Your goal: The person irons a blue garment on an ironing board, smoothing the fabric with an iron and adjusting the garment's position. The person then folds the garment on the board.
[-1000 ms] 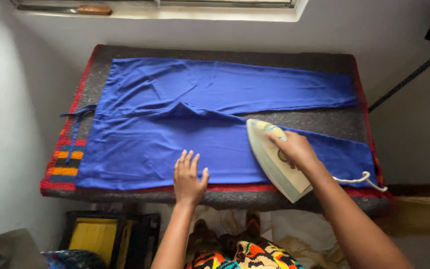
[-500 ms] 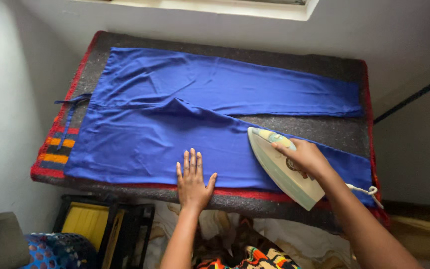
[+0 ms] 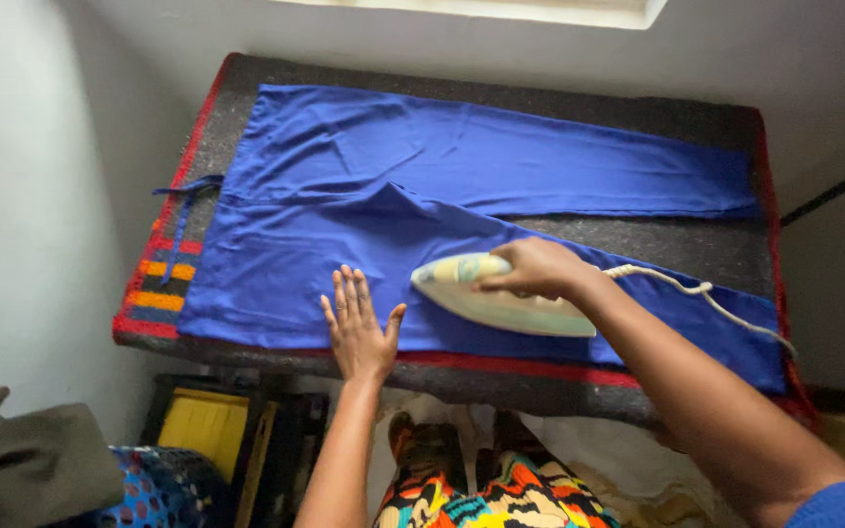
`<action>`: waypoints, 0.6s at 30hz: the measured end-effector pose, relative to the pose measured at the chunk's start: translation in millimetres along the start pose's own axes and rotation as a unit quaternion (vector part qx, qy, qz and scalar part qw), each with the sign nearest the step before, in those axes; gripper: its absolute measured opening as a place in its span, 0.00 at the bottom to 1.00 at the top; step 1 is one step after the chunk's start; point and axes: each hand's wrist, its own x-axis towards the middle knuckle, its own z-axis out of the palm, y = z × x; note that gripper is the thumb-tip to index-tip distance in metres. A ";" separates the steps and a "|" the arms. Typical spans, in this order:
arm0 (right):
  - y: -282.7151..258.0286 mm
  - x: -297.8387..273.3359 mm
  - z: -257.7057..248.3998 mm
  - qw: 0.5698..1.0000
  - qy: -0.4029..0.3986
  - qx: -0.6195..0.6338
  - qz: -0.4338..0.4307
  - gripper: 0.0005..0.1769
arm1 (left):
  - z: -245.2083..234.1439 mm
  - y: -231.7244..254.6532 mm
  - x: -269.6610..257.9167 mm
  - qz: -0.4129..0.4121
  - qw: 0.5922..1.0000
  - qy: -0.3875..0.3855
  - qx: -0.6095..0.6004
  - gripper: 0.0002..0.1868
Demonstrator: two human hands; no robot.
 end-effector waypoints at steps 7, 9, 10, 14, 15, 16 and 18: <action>-54.1 31.3 5.7 0.999 0.032 0.001 0.023 0.35 | 7.6 -30.3 1.8 0.031 0.998 -0.018 0.043 0.61; -62.8 32.3 9.6 0.999 0.033 0.017 0.035 0.35 | 6.1 -31.2 2.3 0.028 0.999 -0.028 0.032 0.63; -64.7 30.2 13.0 0.999 0.021 0.023 0.026 0.34 | 5.5 -31.1 3.2 0.028 0.999 -0.032 0.027 0.63; -73.6 27.2 21.8 0.999 0.019 -0.006 0.025 0.34 | -0.6 -30.6 4.1 0.034 0.999 -0.013 0.014 0.64; -76.3 29.3 25.1 0.998 0.049 0.015 0.044 0.36 | -1.5 -29.8 4.1 0.034 0.999 -0.018 0.011 0.64; -81.5 33.7 29.2 0.994 0.078 0.034 0.063 0.37 | -2.5 -28.6 3.9 0.033 0.999 -0.023 0.008 0.63; -89.7 38.3 34.5 0.986 0.117 0.069 0.091 0.39 | -5.2 -26.0 4.6 0.022 0.999 -0.019 0.026 0.62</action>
